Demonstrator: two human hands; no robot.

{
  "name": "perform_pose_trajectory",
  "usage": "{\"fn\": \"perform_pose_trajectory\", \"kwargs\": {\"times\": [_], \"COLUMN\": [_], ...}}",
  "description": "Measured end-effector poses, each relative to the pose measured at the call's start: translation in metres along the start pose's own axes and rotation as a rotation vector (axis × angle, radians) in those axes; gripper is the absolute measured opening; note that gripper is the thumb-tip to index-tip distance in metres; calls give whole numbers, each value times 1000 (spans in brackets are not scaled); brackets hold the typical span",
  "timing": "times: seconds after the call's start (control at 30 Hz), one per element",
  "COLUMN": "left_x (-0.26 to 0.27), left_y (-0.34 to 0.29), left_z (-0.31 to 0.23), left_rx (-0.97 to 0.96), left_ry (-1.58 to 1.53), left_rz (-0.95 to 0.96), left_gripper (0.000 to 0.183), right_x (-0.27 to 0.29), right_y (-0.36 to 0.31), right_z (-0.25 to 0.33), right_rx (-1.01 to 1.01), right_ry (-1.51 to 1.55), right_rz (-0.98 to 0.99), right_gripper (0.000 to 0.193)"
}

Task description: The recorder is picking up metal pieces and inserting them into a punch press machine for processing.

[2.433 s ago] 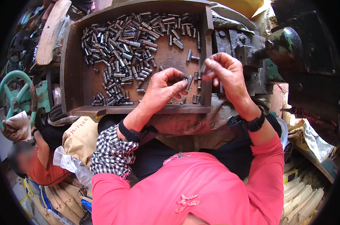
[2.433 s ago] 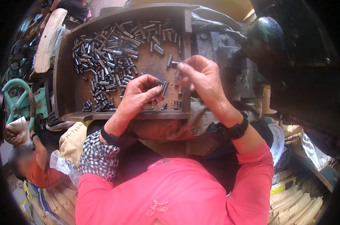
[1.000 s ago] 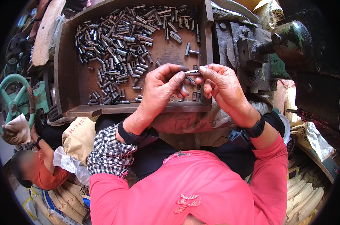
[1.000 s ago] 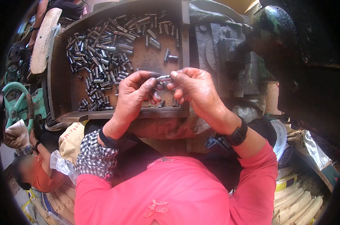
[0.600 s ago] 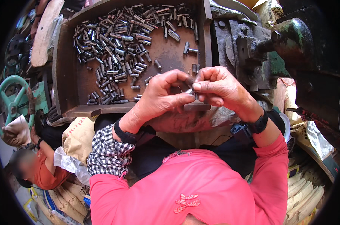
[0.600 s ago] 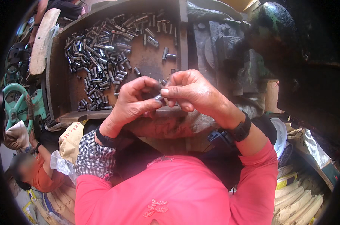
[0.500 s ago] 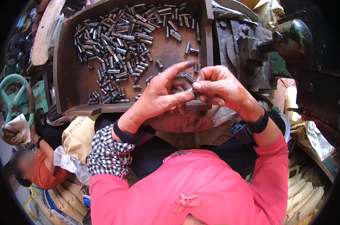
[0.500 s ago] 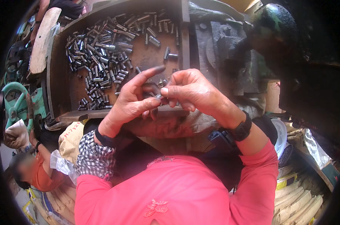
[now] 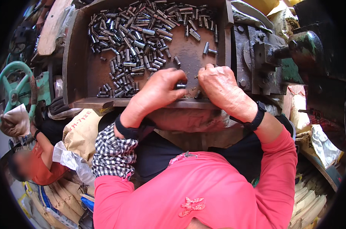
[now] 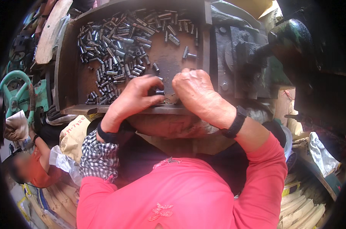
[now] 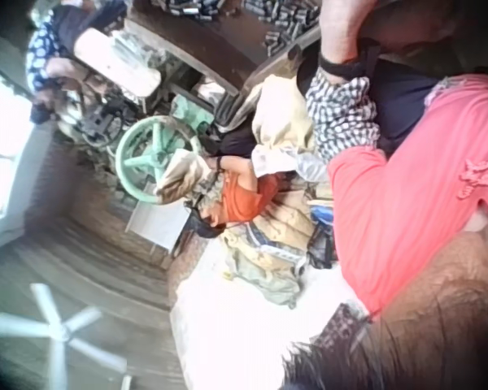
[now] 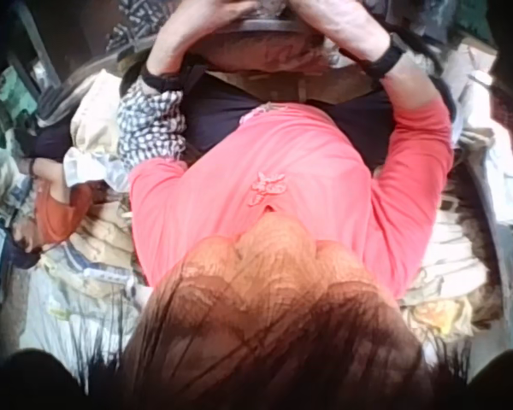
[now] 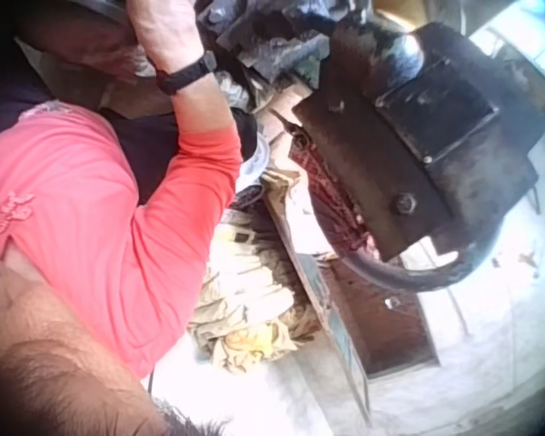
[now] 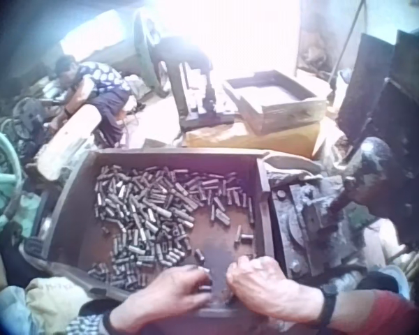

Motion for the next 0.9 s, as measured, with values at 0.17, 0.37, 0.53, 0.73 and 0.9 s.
{"fn": "perform_pose_trajectory", "kwargs": {"times": [0.17, 0.37, 0.53, 0.73, 0.9], "left_x": [-6, -8, -1, -11, -15], "left_y": [10, 11, 16, 12, 14], "left_z": [-11, -11, -13, -12, -9], "left_rx": [-122, -15, 218, 361, 387], "left_ry": [337, 295, -349, -1175, -1307], "left_rz": [86, 14, 7, -6, -126], "left_gripper": [19, 18, 14, 13, 14], "right_x": [-3, 16, 14, 10, 10], "right_y": [-5, -21, -20, -20, -21], "right_z": [-7, -21, -28, -29, -31], "right_rx": [13, 17, -277, -383, -414], "right_ry": [25, 515, 1376, 1974, 1925], "right_rz": [-50, -309, -229, -159, -134], "right_gripper": [11, 17, 18, 21, 19]}}
Point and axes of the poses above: each hand's wrist, its own y-axis towards the middle knuckle, its own x-axis out of the back of the hand, z = x × y, the point moved 2 cm from there along y, towards the middle knuckle, and after that the axes turned 12 degrees about y, right-handed, at the moved point
